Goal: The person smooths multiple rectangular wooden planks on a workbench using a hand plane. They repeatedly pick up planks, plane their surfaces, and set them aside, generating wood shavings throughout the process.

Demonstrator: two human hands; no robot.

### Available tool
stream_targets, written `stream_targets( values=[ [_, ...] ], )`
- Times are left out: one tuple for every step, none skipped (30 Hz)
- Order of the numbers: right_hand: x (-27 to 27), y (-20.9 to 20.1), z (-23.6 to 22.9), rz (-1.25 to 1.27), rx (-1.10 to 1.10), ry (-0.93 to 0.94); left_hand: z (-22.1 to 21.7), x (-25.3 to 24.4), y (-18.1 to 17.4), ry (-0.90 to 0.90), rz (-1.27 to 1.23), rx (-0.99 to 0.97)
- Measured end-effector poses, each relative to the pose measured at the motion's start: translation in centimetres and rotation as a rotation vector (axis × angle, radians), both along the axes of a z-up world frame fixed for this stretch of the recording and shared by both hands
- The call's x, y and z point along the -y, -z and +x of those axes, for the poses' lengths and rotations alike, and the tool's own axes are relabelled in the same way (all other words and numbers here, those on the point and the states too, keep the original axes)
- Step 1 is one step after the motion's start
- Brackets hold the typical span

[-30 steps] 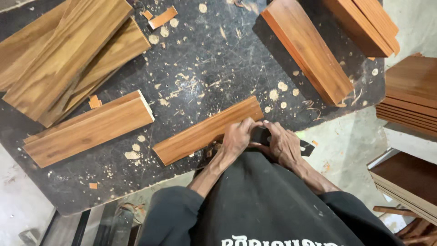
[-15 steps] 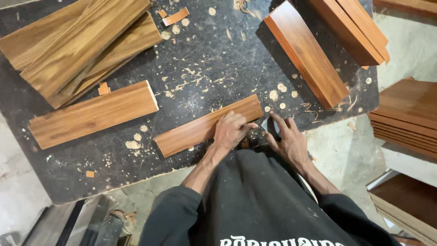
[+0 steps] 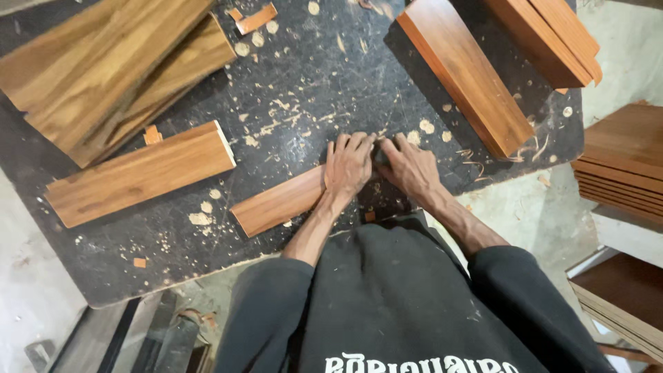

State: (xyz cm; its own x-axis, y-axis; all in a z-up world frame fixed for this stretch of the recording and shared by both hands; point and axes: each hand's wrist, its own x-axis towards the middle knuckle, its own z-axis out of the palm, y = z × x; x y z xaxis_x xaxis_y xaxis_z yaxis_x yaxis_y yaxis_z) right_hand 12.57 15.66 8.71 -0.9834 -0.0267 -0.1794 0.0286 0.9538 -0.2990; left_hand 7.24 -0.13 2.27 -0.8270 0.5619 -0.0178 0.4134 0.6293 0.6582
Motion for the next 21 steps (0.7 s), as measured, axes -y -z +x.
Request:
stream_targets(
  values=[
    [-0.4, -0.4, -0.4, -0.051, 0.037, 0.104, -0.2, 0.4, -0.7, -0.003, 0.047, -0.056],
    [-0.9, -1.0, -0.1, -0.1, 0.075, 0.202, -0.2, 0.9, -1.4, -0.011, 0.097, -0.11],
    [-1.3, -1.6, 0.7, -0.15, 0.114, 0.301, 0.0, 1.6, -2.1, -0.019, 0.147, -0.165],
    [-2.1, -2.1, 1.4, -0.126, 0.11, 0.356, 0.0, 2.1, -2.6, -0.003, 0.105, -0.214],
    [-3.2, -2.6, 2.5, -0.103, 0.105, 0.411, 0.0, 2.7, -3.0, 0.011, 0.062, -0.263],
    [-4.0, -3.0, 4.2, -0.085, 0.119, 0.464, 0.8, 3.6, -3.4, 0.022, 0.011, -0.295],
    [-4.9, -3.2, 5.7, -0.103, 0.047, 0.42, 1.2, 3.7, -3.5, 0.169, -0.169, -0.238],
    [-5.4, -3.0, 7.1, -0.129, -0.022, 0.374, 2.1, 4.4, -3.5, 0.315, -0.355, -0.176],
    [-5.5, -2.8, 8.4, -0.156, -0.092, 0.329, 2.9, 4.8, -3.5, 0.462, -0.538, -0.109],
    [-6.1, -2.7, 9.1, -0.156, -0.105, 0.359, 2.9, 4.4, -3.3, 0.527, -0.491, -0.166],
    [-6.5, -2.5, 9.4, -0.157, -0.119, 0.388, 2.9, 3.9, -3.2, 0.591, -0.443, -0.223],
    [-6.7, -2.3, 10.0, -0.158, -0.12, 0.415, 3.4, 3.6, -3.0, 0.653, -0.395, -0.268],
    [-6.7, -2.1, 10.4, -0.151, -0.118, 0.407, 3.8, 3.4, -2.7, 0.685, -0.313, -0.262],
    [-6.4, -2.0, 10.8, -0.143, -0.113, 0.404, 4.2, 3.2, -2.6, 0.722, -0.23, -0.254],
    [-6.1, -1.9, 11.2, -0.135, -0.108, 0.401, 4.4, 3.1, -2.4, 0.757, -0.146, -0.246],
    [-5.8, -1.8, 11.3, -0.092, -0.107, 0.375, 4.4, 3.3, -2.1, 0.75, -0.215, -0.248],
    [-5.4, -1.5, 11.3, -0.049, -0.105, 0.35, 4.4, 3.5, -1.8, 0.743, -0.284, -0.25],
    [-5.1, -1.2, 11.0, -0.004, -0.111, 0.328, 4.1, 3.7, -1.4, 0.739, -0.352, -0.258],
    [-4.8, -0.9, 11.0, 0.018, -0.063, 0.345, 4.0, 3.7, -1.1, 0.638, -0.238, -0.196],
    [-4.4, -0.9, 11.4, 0.042, -0.005, 0.365, 4.2, 3.7, -0.8, 0.539, -0.124, -0.125],
    [-3.8, -0.9, 12.0, 0.066, 0.052, 0.384, 4.6, 3.6, -0.6, 0.439, -0.012, -0.053]
  ],
)
